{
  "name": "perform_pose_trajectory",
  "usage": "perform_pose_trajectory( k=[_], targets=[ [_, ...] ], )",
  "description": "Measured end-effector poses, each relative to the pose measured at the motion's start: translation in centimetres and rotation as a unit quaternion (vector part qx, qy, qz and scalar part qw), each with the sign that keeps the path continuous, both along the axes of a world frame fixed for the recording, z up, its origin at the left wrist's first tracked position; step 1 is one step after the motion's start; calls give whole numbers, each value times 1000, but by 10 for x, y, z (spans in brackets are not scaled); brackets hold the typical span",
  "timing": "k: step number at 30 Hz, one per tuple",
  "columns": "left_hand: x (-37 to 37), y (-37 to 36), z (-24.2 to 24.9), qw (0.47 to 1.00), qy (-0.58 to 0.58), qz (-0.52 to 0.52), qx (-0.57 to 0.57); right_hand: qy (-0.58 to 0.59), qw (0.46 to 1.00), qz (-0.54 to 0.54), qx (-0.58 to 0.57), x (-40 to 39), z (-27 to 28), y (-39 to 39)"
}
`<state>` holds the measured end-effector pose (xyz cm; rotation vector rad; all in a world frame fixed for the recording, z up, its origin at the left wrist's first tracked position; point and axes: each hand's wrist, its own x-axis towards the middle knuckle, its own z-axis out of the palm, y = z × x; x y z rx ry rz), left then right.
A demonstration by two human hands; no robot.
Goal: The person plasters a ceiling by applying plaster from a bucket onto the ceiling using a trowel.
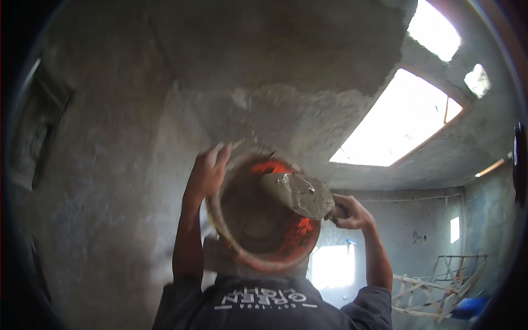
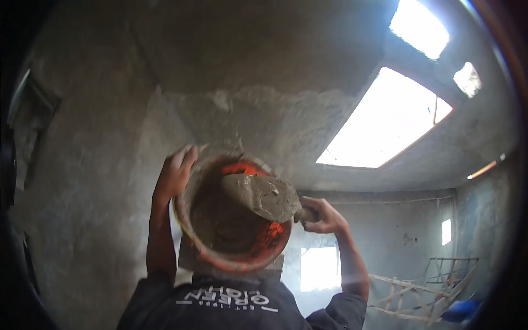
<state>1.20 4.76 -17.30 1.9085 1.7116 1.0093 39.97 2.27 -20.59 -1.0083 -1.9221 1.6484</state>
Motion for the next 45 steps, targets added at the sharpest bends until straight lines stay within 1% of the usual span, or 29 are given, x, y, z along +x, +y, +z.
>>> perform_pose_trajectory(
  k=[1,2,3,5,7,8,9,10,11,12,13,16,18,19,21,22,24,28,30,31,32,34,36,37,39,40,42,43,45],
  targets=[
    [-2,1,3,996,-49,39,-56,29,999,-19,-3,1,0,5],
    [-8,0,-1,996,-46,49,-51,49,998,-42,10,3,-6,12],
    [-16,2,-8,996,-43,60,-50,45,997,-61,21,4,-5,20],
    [-19,-1,2,994,-50,59,-81,12,994,-108,15,17,-7,48],
    [-34,-3,-10,992,-53,76,-87,66,974,-195,90,9,17,75],
    [-37,-4,-14,991,-60,79,-86,65,961,-209,169,12,27,95],
    [-42,-6,-15,991,-68,84,-84,55,956,-252,138,20,26,121],
    [-47,-10,-17,992,-64,78,-79,116,942,-291,121,19,38,141],
    [-52,-13,-20,989,-76,94,-84,127,928,-309,165,24,47,162],
    [-56,-15,-23,986,-90,112,-90,177,900,-332,219,24,60,182],
    [-62,-16,-25,986,-87,108,-87,178,873,-370,265,31,64,208],
    [-67,-19,-31,978,-92,150,-108,136,791,-519,294,44,110,262],
    [-66,-21,-33,977,-88,162,-106,105,745,-546,368,56,124,296],
    [-65,-22,-32,975,-86,176,-107,105,744,-546,370,63,126,318],
    [-64,-24,-30,972,-83,191,-107,49,650,-579,490,71,121,356],
    [-64,-25,-30,968,-99,199,-120,49,649,-578,492,69,125,358],
    [-66,-28,-32,962,-115,207,-137,-22,591,-611,527,61,131,359],
    [-71,-31,-40,958,-126,219,-138,-45,579,-645,497,57,132,373],
    [-72,-32,-42,956,-132,223,-134,-51,541,-674,500,59,129,387],
    [-73,-34,-39,956,-128,220,-146,-51,541,-675,499,58,133,389],
    [-77,-34,-38,955,-124,217,-157,-63,547,-674,492,55,137,390],
    [-89,-35,-53,960,-122,208,-142,-76,552,-674,486,51,145,387],
    [-89,-34,-58,964,-121,199,-128,-95,602,-665,433,40,155,380],
    [-86,-34,-56,961,-129,207,-130,-96,600,-666,432,36,152,381],
    [-88,-35,-57,959,-138,212,-132,-82,622,-646,435,23,142,381],
    [-89,-35,-59,956,-145,221,-131,-85,620,-648,434,19,131,378],
    [-91,-34,-60,953,-153,229,-129,-79,635,-583,501,11,106,365],
    [-93,-36,-58,954,-145,222,-139,-80,633,-583,502,10,98,357],
    [-94,-35,-59,956,-136,215,-149,-42,622,-573,532,13,86,345]
  ],
)
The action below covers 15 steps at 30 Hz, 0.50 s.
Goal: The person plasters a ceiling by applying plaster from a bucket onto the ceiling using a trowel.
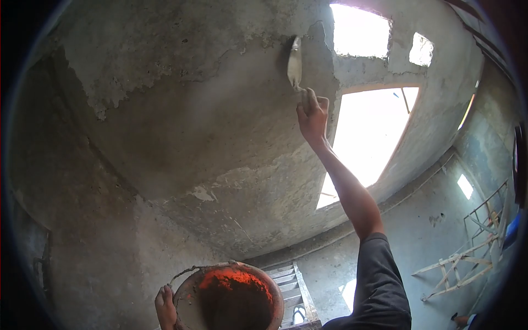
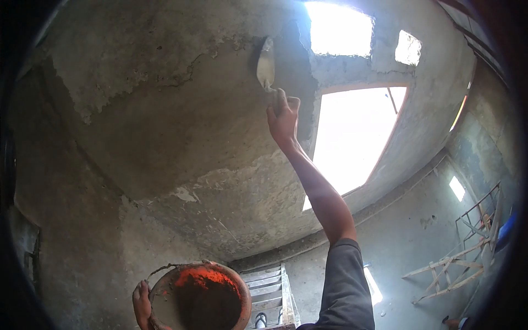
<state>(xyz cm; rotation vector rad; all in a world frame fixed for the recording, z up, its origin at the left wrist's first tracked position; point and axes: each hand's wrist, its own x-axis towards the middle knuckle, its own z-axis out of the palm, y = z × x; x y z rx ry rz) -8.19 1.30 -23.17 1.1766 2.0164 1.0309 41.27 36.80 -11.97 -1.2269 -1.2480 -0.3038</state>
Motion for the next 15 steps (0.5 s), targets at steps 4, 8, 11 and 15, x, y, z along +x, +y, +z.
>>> perform_pose_trajectory(
  k=[4,8,11,15],
  targets=[
    [-1,-2,-1,999,21,32,-6,0,997,-62,36,28,20,7],
    [0,-3,-1,998,45,38,-13,53,995,-82,2,49,55,20],
    [10,-4,13,998,60,26,-23,31,996,-78,-5,48,69,34],
    [7,-5,12,998,64,12,-20,7,999,-48,-4,42,80,20]
  ],
)
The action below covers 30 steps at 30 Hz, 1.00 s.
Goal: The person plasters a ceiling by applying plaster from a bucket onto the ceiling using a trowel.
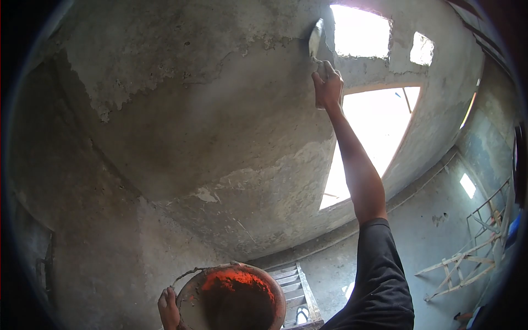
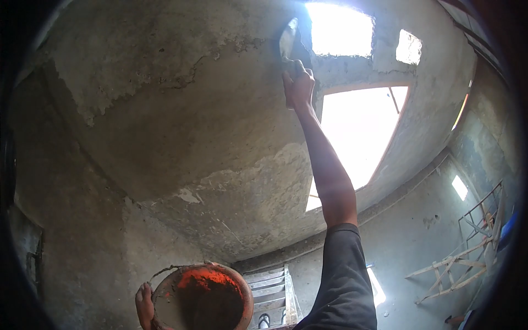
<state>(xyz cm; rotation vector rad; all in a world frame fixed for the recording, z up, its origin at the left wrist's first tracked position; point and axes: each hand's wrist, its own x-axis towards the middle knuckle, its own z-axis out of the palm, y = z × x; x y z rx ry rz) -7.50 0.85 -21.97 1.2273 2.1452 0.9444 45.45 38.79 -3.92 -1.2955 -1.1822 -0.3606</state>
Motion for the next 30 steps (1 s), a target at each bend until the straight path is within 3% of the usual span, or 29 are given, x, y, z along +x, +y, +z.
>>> perform_pose_trajectory(
  k=[7,9,12,16,19,22,24,28,30],
  targets=[
    [-4,1,-2,1000,0,-11,6,-56,989,128,47,9,-21,-14],
    [-7,-1,-6,999,2,-33,9,120,986,111,-38,5,-18,-22],
    [-6,0,-6,1000,9,-11,13,159,983,47,-74,24,-23,-6],
    [-3,-1,-7,1000,-5,13,14,114,991,51,-56,26,-25,4],
    [-7,-1,-9,1000,-11,11,13,9,1000,22,-14,13,-28,3],
    [1,2,0,1000,-2,8,0,-79,994,64,27,-1,-38,-4],
    [1,2,0,1000,5,21,-12,-109,979,169,32,-11,-39,-15],
    [-6,0,-6,1000,12,2,2,-73,987,106,94,-18,-46,-10],
    [-7,-3,-5,1000,23,10,-3,20,996,48,75,-12,-47,-4]
  ],
)
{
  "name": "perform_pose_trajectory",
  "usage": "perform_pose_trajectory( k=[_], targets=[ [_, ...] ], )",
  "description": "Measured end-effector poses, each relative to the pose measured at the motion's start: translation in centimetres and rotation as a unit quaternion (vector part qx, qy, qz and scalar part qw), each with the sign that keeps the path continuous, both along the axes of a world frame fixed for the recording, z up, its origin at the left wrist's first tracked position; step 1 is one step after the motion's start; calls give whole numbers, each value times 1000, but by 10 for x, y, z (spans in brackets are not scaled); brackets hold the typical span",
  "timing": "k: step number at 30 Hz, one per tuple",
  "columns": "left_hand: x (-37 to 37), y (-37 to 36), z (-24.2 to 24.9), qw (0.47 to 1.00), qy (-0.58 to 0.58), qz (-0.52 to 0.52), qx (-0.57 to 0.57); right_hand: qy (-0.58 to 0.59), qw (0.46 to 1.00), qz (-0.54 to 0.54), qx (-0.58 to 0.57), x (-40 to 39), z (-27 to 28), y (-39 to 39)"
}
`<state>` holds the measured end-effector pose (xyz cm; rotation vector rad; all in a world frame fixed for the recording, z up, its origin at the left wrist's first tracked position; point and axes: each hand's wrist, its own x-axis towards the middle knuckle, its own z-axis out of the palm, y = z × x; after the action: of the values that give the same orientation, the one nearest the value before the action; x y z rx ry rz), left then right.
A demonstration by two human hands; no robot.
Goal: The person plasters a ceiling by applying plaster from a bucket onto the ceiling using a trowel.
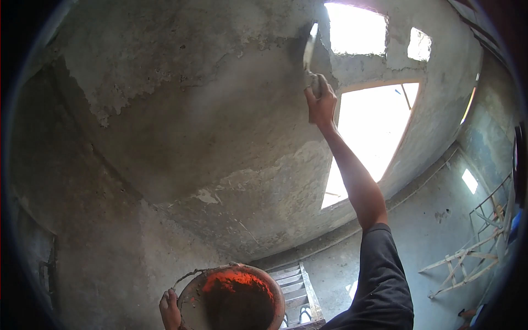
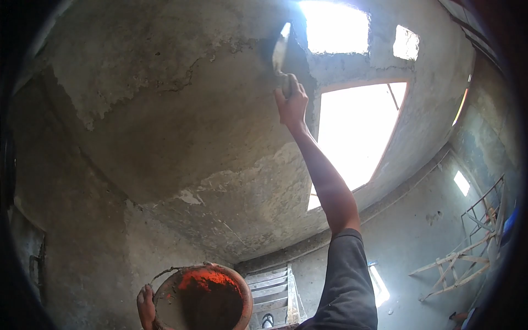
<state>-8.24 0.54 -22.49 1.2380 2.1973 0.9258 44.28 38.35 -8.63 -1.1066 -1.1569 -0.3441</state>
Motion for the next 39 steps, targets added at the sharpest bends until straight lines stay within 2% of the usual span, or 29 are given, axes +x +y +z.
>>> perform_pose_trajectory(
  k=[2,6,10,12,13,15,19,21,24,26,30,32,35,36,39],
  targets=[
    [-3,-4,-2,990,-120,20,-69,36,999,-14,-26,0,5,-2],
    [-2,-7,-2,994,-97,14,-54,124,988,-37,-90,4,6,16],
    [-6,-6,-6,991,-109,28,-72,90,992,-22,-83,-11,10,18],
    [-6,-6,-7,991,-105,30,-74,6,998,27,-50,-23,15,4],
    [-6,-6,-8,991,-107,35,-74,5,998,23,-50,-25,14,3],
    [-7,-6,-11,991,-108,39,-75,7,988,132,-78,-27,11,0],
    [-12,-5,-13,990,-126,21,-68,42,987,143,-61,-22,1,1],
    [-7,-5,-8,990,-116,12,-74,19,999,27,-7,-17,-2,4],
    [3,-5,1,990,-123,33,-64,27,998,-14,-46,-12,-5,16],
    [0,-4,-1,994,-80,18,-71,23,998,-8,-66,-12,-7,26],
    [-4,-3,-6,995,-77,6,-68,1,992,12,-123,-34,-30,26],
    [-9,-1,-17,999,-9,-16,41,-33,991,66,-110,-48,-63,12],
    [-17,0,-23,1000,-17,3,16,-69,986,117,-93,-53,-83,-23],
    [-18,0,-24,1000,-17,3,16,-69,986,117,-93,-49,-81,-20],
    [-18,-3,-19,1000,0,-25,15,22,999,18,-22,-22,-62,-2]
  ],
)
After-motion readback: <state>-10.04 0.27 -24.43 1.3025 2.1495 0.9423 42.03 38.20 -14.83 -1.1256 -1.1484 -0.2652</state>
